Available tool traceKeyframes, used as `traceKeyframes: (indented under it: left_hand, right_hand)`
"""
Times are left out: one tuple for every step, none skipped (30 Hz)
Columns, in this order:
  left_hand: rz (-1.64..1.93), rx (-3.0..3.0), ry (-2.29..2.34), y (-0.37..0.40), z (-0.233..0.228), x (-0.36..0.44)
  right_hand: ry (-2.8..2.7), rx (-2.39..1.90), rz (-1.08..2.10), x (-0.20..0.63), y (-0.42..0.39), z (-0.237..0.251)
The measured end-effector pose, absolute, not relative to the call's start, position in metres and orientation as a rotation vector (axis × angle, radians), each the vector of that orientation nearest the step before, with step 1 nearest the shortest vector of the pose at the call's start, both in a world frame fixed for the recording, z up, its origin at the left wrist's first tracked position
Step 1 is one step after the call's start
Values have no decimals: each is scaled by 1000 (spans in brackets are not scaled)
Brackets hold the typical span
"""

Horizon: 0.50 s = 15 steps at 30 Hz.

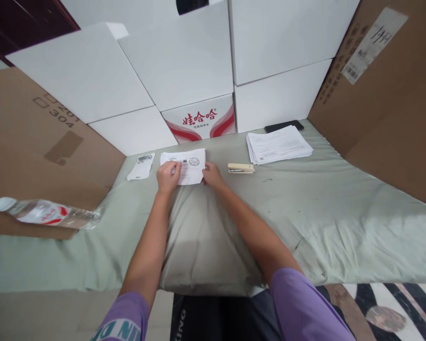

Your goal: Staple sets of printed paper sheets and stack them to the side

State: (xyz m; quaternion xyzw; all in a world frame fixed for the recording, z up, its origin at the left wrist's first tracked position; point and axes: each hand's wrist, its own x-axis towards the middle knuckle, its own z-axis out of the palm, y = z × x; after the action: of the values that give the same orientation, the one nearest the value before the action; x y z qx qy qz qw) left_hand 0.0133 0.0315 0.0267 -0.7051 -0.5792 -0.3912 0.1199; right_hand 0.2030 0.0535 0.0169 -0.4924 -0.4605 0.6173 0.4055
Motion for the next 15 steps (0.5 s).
traceKeyframes:
  left_hand:
    - [-1195, -1950, -1761, 32, 28, 7]
    - [-1242, -1837, -1835, 33, 29, -1]
    - [-1281, -1729, -1915, 34, 30, -8]
    - [-1309, -1634, -2000, 34, 29, -16]
    - [-1325, -1562, -2089, 35, 28, -23]
    - [-1329, -1519, -2173, 36, 26, -30]
    - [-1325, -1500, -2250, 37, 23, -36]
    - [-1318, -1506, -2318, 38, 20, -41]
    - [-1311, -1526, -2379, 39, 16, -44]
    - [-1303, -1548, -2433, 40, 13, -46]
    - [-1295, -1568, -2478, 42, 9, -46]
    - [-1283, -1581, -2512, 43, 5, -46]
    - [-1263, -1584, -2533, 44, 2, -45]
    - [-1236, -1577, -2539, 45, 0, -44]
    - [-1207, -1578, -2531, 46, -3, -43]
  right_hand:
    - [-1189, -1234, 1533, 203, 54, 15]
    - [-1212, -1227, 1510, 203, 55, 13]
    - [-1231, -1222, 1491, 203, 55, 11]
    - [-1248, -1218, 1477, 203, 55, 9]
    - [-1260, -1212, 1465, 203, 56, 8]
    - [-1270, -1208, 1457, 203, 56, 7]
    - [-1279, -1204, 1451, 202, 56, 6]
    - [-1287, -1199, 1444, 202, 56, 5]
    - [-1297, -1194, 1436, 202, 57, 4]
    - [-1307, -1191, 1427, 202, 57, 3]
    - [-1316, -1194, 1418, 202, 57, 2]
    - [-1326, -1194, 1411, 202, 57, 2]
    - [-1332, -1196, 1407, 202, 58, 1]
    - [-1334, -1197, 1405, 202, 58, 0]
    - [-1336, -1199, 1406, 202, 58, 0]
